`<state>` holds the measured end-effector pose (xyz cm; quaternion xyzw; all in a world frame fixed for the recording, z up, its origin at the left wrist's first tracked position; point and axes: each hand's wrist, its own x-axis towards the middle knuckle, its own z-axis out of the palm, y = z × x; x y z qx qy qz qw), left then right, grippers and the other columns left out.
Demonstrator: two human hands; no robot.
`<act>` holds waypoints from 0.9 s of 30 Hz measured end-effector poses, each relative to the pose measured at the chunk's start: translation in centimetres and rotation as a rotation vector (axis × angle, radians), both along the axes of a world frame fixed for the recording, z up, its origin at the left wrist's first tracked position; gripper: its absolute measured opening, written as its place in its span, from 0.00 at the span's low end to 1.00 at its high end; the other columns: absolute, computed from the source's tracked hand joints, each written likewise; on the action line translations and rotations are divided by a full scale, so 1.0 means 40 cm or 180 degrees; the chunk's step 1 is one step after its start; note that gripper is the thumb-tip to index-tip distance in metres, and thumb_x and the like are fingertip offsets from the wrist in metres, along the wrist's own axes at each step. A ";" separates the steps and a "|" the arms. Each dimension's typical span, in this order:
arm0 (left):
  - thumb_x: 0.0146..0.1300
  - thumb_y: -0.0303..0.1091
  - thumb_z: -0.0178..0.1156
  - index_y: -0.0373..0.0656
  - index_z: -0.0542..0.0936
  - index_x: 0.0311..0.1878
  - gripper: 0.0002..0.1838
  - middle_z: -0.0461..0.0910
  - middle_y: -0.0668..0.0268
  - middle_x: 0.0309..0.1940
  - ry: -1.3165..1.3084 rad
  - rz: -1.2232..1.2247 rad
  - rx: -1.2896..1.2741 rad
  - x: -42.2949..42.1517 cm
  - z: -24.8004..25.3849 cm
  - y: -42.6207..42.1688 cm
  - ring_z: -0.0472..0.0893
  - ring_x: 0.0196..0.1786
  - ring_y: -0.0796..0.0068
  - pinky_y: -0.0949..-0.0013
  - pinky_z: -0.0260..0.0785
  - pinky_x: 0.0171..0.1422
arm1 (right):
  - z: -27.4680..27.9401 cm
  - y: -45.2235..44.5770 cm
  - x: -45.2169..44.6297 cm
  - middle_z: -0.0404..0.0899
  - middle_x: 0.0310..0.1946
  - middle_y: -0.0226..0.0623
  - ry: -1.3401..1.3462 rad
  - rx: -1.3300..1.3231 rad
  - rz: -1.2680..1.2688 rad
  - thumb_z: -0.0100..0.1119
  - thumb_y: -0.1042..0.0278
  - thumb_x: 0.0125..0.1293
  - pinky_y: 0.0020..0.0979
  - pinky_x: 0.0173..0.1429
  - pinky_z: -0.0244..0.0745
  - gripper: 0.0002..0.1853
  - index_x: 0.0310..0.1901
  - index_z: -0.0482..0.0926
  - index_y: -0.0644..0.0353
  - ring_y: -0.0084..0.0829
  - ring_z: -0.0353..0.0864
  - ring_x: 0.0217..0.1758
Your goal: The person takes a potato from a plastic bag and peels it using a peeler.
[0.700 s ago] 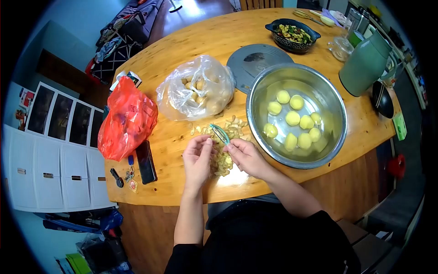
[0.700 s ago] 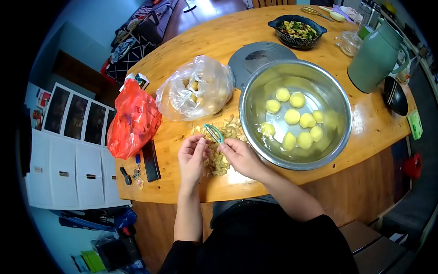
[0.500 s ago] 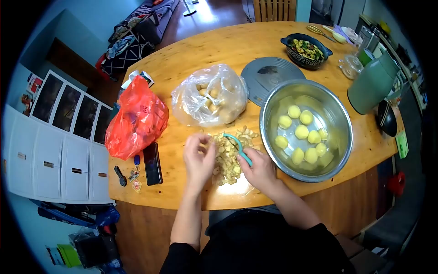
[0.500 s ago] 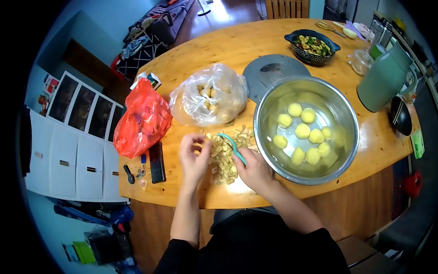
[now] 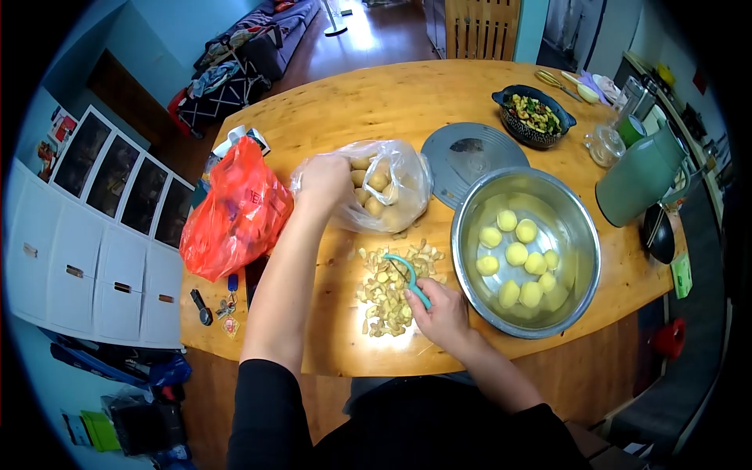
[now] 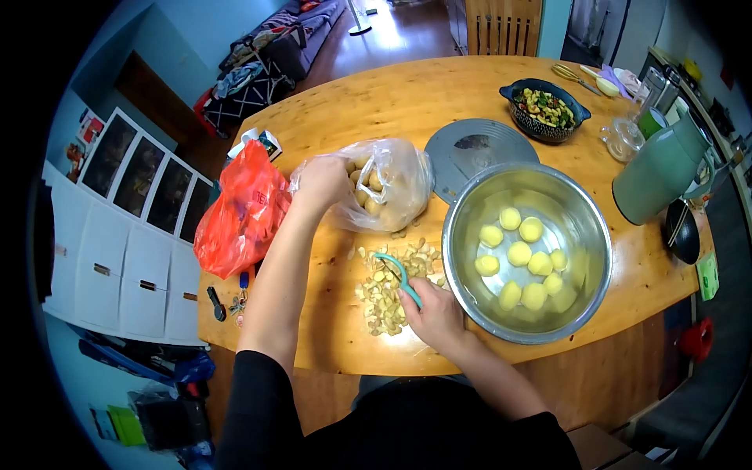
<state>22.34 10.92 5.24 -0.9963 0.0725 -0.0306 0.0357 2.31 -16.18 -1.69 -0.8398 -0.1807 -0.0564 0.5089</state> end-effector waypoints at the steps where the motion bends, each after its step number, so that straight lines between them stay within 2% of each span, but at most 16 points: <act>1: 0.63 0.36 0.61 0.38 0.86 0.43 0.13 0.87 0.48 0.39 -0.0299 -0.0068 -0.0016 0.013 -0.007 -0.004 0.87 0.45 0.45 0.50 0.79 0.52 | 0.001 0.001 0.000 0.85 0.31 0.51 -0.0004 -0.0008 0.0003 0.69 0.64 0.69 0.46 0.36 0.78 0.11 0.44 0.81 0.62 0.53 0.85 0.32; 3: 0.64 0.38 0.61 0.39 0.87 0.43 0.14 0.88 0.48 0.39 -0.0896 -0.0191 -0.0041 0.039 -0.029 -0.044 0.87 0.44 0.46 0.51 0.80 0.52 | 0.005 0.001 0.000 0.85 0.31 0.50 0.0019 -0.0112 0.0062 0.69 0.64 0.68 0.46 0.36 0.79 0.11 0.44 0.82 0.62 0.53 0.85 0.32; 6: 0.66 0.40 0.61 0.40 0.87 0.43 0.14 0.88 0.49 0.41 -0.0321 0.0452 -0.0339 0.040 0.025 -0.135 0.88 0.45 0.49 0.52 0.80 0.51 | 0.009 0.005 0.001 0.85 0.31 0.50 -0.0040 -0.0200 0.0136 0.69 0.64 0.68 0.45 0.36 0.79 0.11 0.43 0.82 0.62 0.53 0.85 0.32; 10: 0.66 0.40 0.63 0.44 0.89 0.44 0.13 0.89 0.52 0.43 -0.0660 0.0382 -0.0694 0.109 -0.048 -0.180 0.89 0.47 0.54 0.52 0.82 0.50 | 0.002 0.009 -0.002 0.84 0.30 0.49 0.0068 -0.0134 0.0104 0.69 0.64 0.68 0.45 0.35 0.79 0.10 0.42 0.82 0.62 0.52 0.85 0.32; 12: 0.67 0.39 0.60 0.43 0.88 0.48 0.14 0.89 0.51 0.45 -0.0332 0.0159 -0.0575 0.173 -0.099 -0.180 0.89 0.48 0.51 0.49 0.81 0.50 | 0.000 0.007 -0.002 0.84 0.30 0.49 0.0051 -0.0171 0.0087 0.69 0.64 0.67 0.44 0.35 0.79 0.10 0.40 0.82 0.62 0.52 0.85 0.32; 14: 0.69 0.37 0.56 0.42 0.87 0.51 0.15 0.88 0.49 0.48 -0.0093 0.0114 -0.1411 0.207 -0.145 -0.191 0.88 0.51 0.49 0.48 0.81 0.53 | -0.004 0.014 -0.004 0.83 0.29 0.49 0.0077 -0.0131 0.0128 0.70 0.65 0.67 0.44 0.35 0.78 0.09 0.40 0.82 0.62 0.51 0.85 0.32; 16: 0.71 0.36 0.53 0.41 0.86 0.53 0.16 0.88 0.48 0.49 0.0169 0.0131 -0.1310 0.164 -0.076 -0.227 0.88 0.53 0.48 0.49 0.80 0.57 | -0.009 0.012 -0.004 0.83 0.29 0.48 0.0157 -0.0088 0.0126 0.70 0.67 0.66 0.43 0.35 0.78 0.08 0.40 0.83 0.62 0.51 0.85 0.31; 18: 0.65 0.43 0.59 0.41 0.85 0.49 0.18 0.87 0.45 0.47 0.0069 -0.0171 -0.1748 0.134 -0.102 -0.227 0.87 0.51 0.45 0.46 0.79 0.54 | -0.007 0.019 -0.004 0.83 0.28 0.47 0.0049 -0.0002 0.0107 0.70 0.70 0.66 0.40 0.35 0.78 0.08 0.42 0.83 0.64 0.47 0.85 0.28; 20: 0.66 0.41 0.58 0.41 0.84 0.51 0.17 0.86 0.44 0.47 0.0184 -0.0173 -0.1779 0.139 -0.125 -0.244 0.86 0.52 0.45 0.46 0.79 0.54 | 0.008 0.020 -0.007 0.83 0.27 0.47 0.0055 0.0006 0.0072 0.70 0.71 0.66 0.38 0.34 0.78 0.08 0.42 0.83 0.65 0.45 0.85 0.27; 21: 0.67 0.41 0.57 0.41 0.83 0.53 0.17 0.86 0.44 0.48 0.0248 -0.0188 -0.1796 0.131 -0.122 -0.242 0.86 0.53 0.45 0.46 0.79 0.54 | 0.011 0.021 -0.008 0.81 0.25 0.45 -0.0006 0.0002 0.0111 0.69 0.71 0.67 0.35 0.32 0.76 0.08 0.41 0.82 0.67 0.39 0.83 0.24; 24: 0.68 0.36 0.57 0.40 0.81 0.55 0.16 0.86 0.44 0.46 0.0155 -0.0304 -0.1422 0.096 -0.100 -0.213 0.86 0.50 0.43 0.48 0.79 0.54 | 0.015 0.018 -0.009 0.79 0.23 0.43 0.0018 0.0050 0.0068 0.69 0.70 0.69 0.33 0.29 0.74 0.09 0.41 0.82 0.67 0.34 0.79 0.22; 25: 0.68 0.33 0.57 0.39 0.80 0.56 0.16 0.85 0.44 0.45 -0.0154 -0.0318 -0.1545 0.070 -0.082 -0.201 0.85 0.49 0.42 0.49 0.78 0.54 | 0.007 0.018 -0.005 0.78 0.21 0.41 -0.0161 0.0113 0.0067 0.69 0.70 0.69 0.31 0.27 0.71 0.09 0.41 0.81 0.68 0.29 0.75 0.20; 27: 0.67 0.29 0.57 0.37 0.77 0.58 0.17 0.84 0.44 0.43 -0.0765 -0.0339 -0.1776 -0.010 -0.051 -0.168 0.84 0.48 0.41 0.50 0.78 0.54 | 0.011 0.017 -0.007 0.77 0.21 0.40 -0.0221 0.0151 0.0006 0.68 0.71 0.70 0.30 0.27 0.70 0.09 0.41 0.81 0.69 0.28 0.74 0.20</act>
